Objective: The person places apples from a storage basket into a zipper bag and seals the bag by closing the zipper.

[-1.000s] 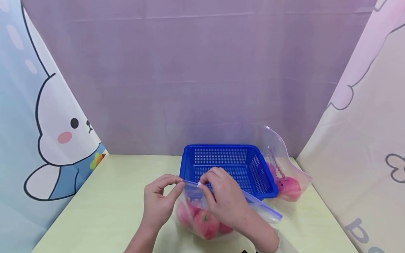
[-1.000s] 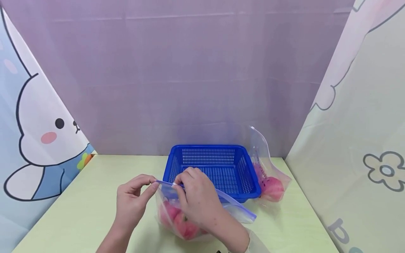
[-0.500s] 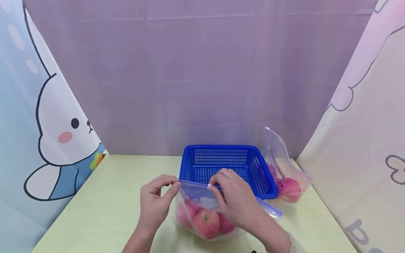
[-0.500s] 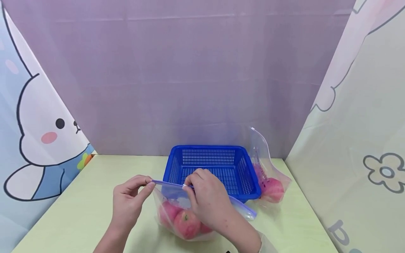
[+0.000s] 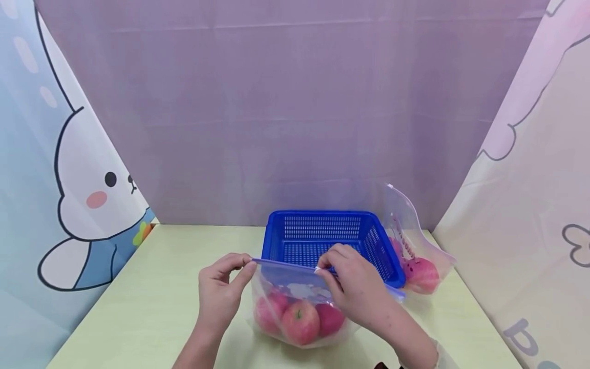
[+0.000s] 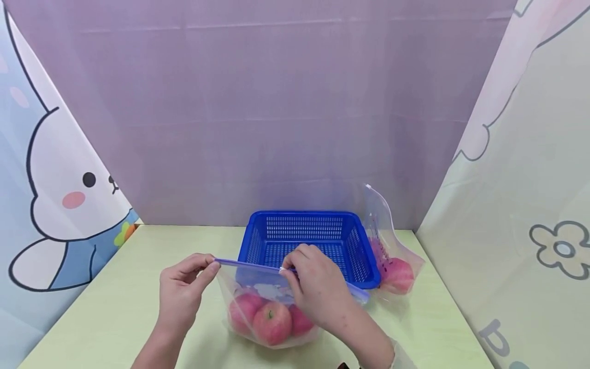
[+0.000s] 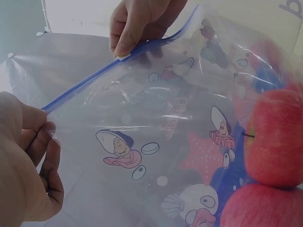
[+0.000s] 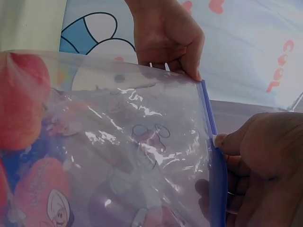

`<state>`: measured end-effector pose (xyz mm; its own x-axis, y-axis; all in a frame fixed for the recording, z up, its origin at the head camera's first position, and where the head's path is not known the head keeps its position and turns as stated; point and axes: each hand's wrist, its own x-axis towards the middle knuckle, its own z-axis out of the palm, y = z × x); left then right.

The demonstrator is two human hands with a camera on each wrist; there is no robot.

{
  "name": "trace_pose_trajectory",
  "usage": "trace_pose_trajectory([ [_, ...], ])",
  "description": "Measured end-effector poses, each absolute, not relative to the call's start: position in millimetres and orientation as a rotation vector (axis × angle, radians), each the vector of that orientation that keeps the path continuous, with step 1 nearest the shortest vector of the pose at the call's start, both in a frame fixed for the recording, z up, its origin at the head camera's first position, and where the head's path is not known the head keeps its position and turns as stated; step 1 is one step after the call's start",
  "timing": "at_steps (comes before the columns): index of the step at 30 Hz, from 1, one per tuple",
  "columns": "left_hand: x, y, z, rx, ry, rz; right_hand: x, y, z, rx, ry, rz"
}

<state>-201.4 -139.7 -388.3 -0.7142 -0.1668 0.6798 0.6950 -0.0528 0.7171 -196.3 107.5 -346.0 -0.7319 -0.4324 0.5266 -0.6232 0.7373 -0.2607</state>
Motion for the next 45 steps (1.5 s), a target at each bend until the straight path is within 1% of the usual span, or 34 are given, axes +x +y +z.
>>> trace_pose_trajectory([
  [13,-202.6,-145.3,-389.7,-0.494,-1.649,-1.878,-197.3,126.2,-348.0,0.806,-2.485,0.547],
  [24,-205.3,-153.1,-389.8,-0.417,-1.688,-1.918,-198.4,138.0,-346.0,0.745,-2.542,0.526],
  [34,-205.4,-156.4,-391.3,-0.395,-1.668,-1.932,-197.7,142.0,-338.6,0.8,-2.524,0.482],
  [45,-203.4,-166.0,-395.2,-0.252,-1.724,-1.939,-198.1,160.3,-341.4,0.81,-2.563,0.49],
])
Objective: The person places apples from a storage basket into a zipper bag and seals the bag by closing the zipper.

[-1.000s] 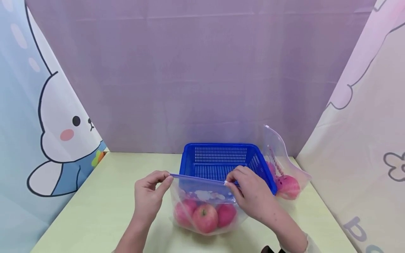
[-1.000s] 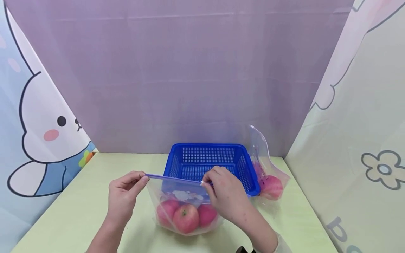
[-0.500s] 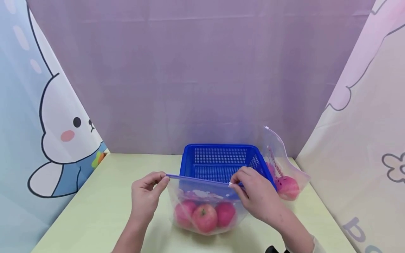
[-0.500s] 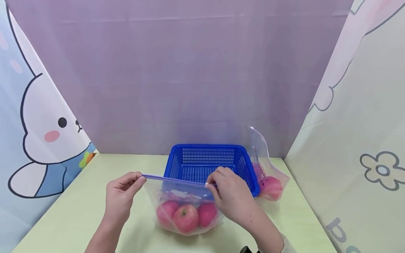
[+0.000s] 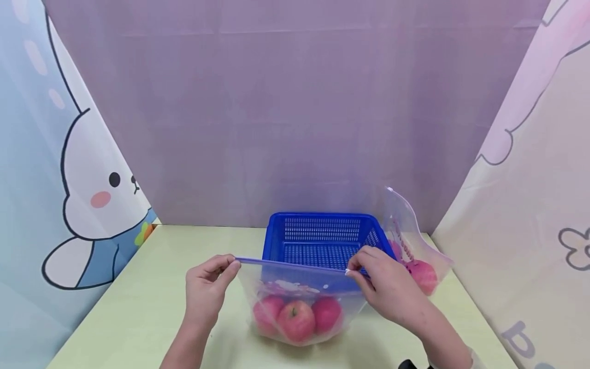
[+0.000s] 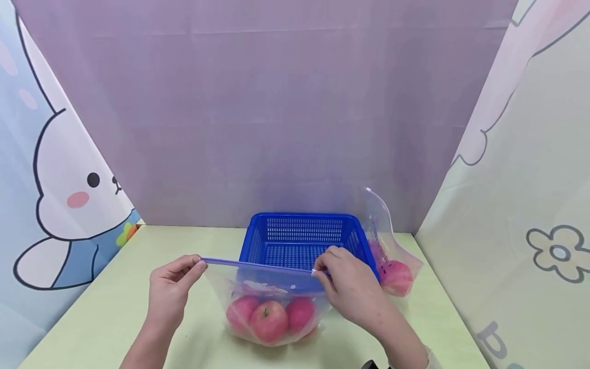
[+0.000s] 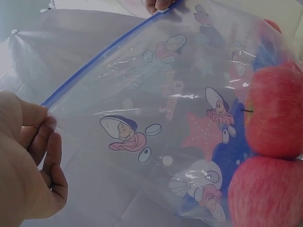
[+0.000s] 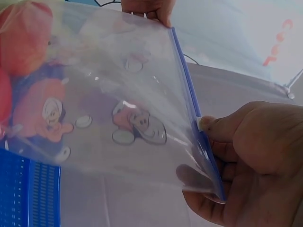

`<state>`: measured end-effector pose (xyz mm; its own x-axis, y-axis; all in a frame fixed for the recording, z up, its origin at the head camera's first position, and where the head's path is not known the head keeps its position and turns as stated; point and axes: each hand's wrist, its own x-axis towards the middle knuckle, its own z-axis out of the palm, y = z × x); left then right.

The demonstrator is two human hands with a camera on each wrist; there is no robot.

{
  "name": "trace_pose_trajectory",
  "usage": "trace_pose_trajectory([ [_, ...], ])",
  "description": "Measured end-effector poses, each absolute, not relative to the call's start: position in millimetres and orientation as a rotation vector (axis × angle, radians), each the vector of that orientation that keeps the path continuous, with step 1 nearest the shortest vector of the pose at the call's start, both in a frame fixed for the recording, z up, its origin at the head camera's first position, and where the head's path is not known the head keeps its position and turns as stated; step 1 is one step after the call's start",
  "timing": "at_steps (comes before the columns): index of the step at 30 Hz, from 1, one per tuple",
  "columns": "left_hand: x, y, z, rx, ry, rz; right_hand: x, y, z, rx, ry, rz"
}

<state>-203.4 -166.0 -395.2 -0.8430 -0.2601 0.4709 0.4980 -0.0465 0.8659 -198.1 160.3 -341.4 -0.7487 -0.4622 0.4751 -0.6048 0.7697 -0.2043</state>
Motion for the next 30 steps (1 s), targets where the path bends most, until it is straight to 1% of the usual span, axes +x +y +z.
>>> trace_pose_trajectory([
  [17,-202.2,-176.5,-400.8,-0.223,-1.732,-1.96,-195.1,180.7,-342.2,0.779,-2.611,0.529],
  [30,-202.7,-179.0,-402.4,-0.226,-1.722,-1.934,-192.7,193.5,-342.9,0.83,-2.515,0.467],
])
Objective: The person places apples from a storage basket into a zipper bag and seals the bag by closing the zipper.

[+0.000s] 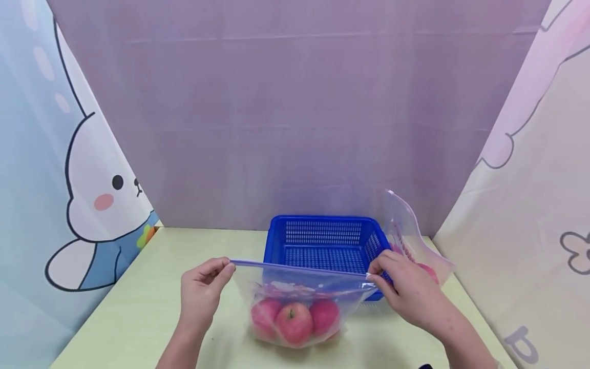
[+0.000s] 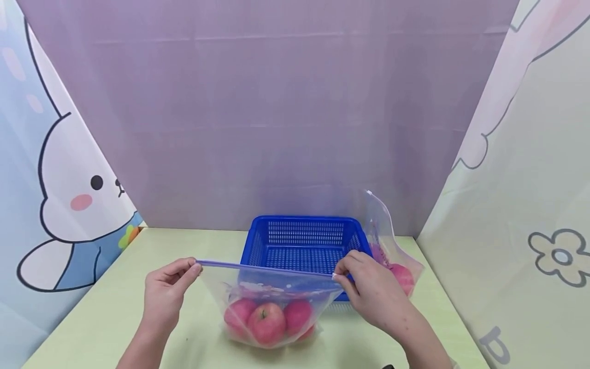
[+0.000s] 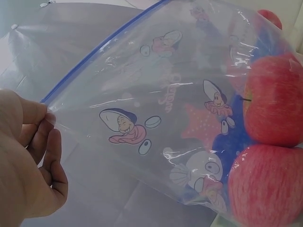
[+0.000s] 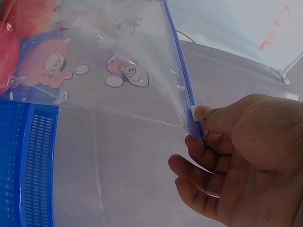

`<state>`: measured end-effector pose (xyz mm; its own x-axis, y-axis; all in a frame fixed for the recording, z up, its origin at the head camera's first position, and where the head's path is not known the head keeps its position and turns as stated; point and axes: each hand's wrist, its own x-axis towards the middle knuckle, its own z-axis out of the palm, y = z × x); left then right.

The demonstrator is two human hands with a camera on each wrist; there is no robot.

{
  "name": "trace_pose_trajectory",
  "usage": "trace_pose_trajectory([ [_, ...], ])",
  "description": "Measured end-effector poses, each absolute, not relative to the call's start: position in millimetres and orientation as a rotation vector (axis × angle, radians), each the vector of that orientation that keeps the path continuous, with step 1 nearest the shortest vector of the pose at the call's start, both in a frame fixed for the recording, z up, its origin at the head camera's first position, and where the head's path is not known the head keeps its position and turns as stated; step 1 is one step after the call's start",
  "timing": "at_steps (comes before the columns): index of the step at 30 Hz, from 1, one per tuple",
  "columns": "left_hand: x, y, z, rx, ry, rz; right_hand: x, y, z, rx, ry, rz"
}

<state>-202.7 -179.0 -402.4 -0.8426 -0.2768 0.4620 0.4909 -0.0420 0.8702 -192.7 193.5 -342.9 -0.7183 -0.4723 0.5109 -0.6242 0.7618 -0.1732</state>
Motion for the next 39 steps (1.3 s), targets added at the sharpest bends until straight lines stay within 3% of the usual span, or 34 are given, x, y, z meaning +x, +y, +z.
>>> trace_pose_trajectory([
  [18,-206.0,-183.2,-397.5,-0.117,-1.941,-1.907,-188.3,189.0,-352.8,0.69,-2.6,0.693],
  [32,-195.4,-212.9,-363.4,-0.433,-2.551,-1.064,-191.3,175.2,-348.5,0.807,-2.432,0.899],
  [39,-187.5,-218.7,-333.3,-0.593,-2.611,-1.13,-177.8,172.3,-330.1,0.803,-2.269,1.057],
])
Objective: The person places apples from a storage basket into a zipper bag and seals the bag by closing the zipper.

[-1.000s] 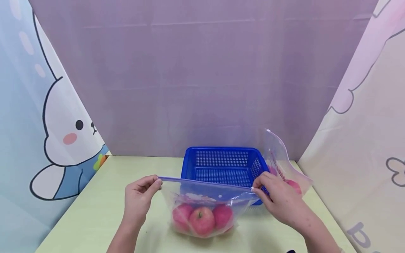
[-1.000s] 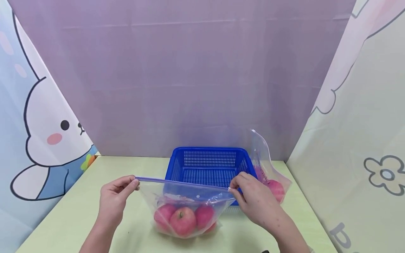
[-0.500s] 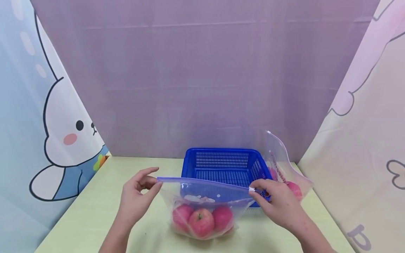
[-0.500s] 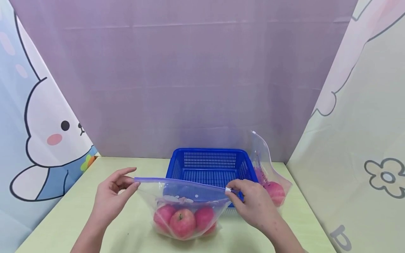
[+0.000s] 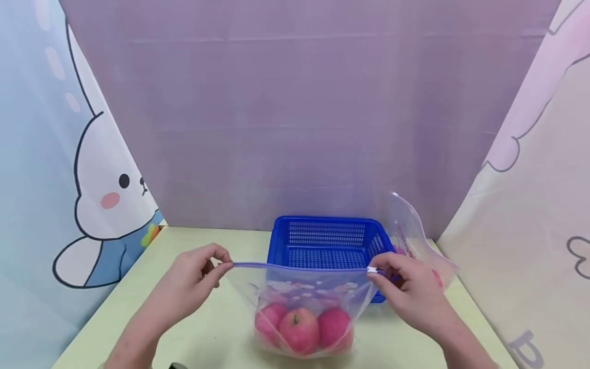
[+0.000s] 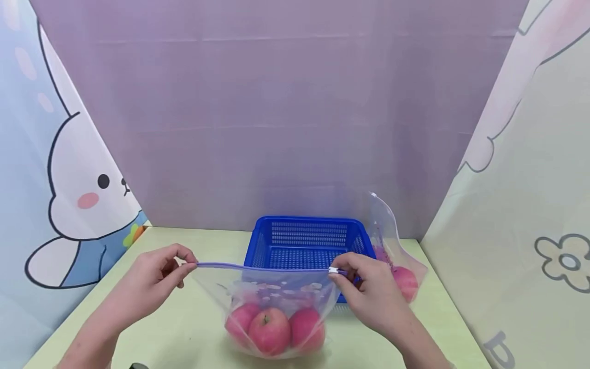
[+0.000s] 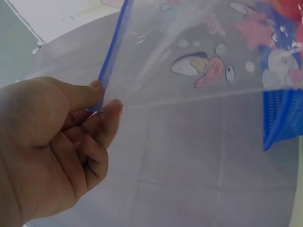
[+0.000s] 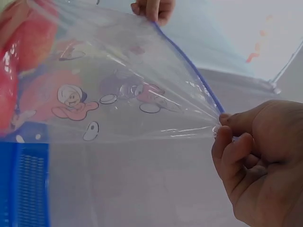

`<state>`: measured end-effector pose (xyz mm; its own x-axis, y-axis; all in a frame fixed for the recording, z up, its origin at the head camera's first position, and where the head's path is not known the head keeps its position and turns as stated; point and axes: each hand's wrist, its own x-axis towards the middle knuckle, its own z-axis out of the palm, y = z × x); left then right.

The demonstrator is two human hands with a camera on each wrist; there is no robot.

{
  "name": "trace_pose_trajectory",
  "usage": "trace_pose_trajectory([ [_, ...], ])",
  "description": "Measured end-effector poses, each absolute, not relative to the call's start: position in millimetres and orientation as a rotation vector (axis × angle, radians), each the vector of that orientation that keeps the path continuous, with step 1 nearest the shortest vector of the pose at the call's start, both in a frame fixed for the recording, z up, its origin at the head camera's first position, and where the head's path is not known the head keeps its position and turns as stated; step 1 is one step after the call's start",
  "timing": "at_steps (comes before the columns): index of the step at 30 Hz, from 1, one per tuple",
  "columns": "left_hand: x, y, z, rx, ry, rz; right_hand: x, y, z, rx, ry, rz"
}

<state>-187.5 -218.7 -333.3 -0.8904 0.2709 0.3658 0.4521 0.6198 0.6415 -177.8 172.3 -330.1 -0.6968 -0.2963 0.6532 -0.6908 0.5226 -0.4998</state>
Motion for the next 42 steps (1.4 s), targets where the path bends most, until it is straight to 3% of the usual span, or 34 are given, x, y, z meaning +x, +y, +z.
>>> trace_pose_trajectory([
  [11,-209.5,-196.5,-252.6,-1.202,-2.332,-0.877,-152.7,194.0,-274.1,0.812,-1.968,1.45],
  [15,-215.0,-180.3,-217.9,-1.192,-2.163,-0.598,-147.0,200.3,-249.7,0.881,-1.774,1.627],
  [23,-228.6,-138.7,-154.6,-0.962,-2.182,-0.355,-145.1,224.7,-209.7,0.714,-1.679,1.76],
  [34,-271.9,-85.1,-107.7,-0.936,-2.596,-0.974,-164.5,254.6,-178.8,0.714,-1.395,1.899],
  [42,-308.7,-14.8,-87.5,-0.992,-2.509,-1.668,-165.6,289.1,-164.8,0.46,-1.347,1.817],
])
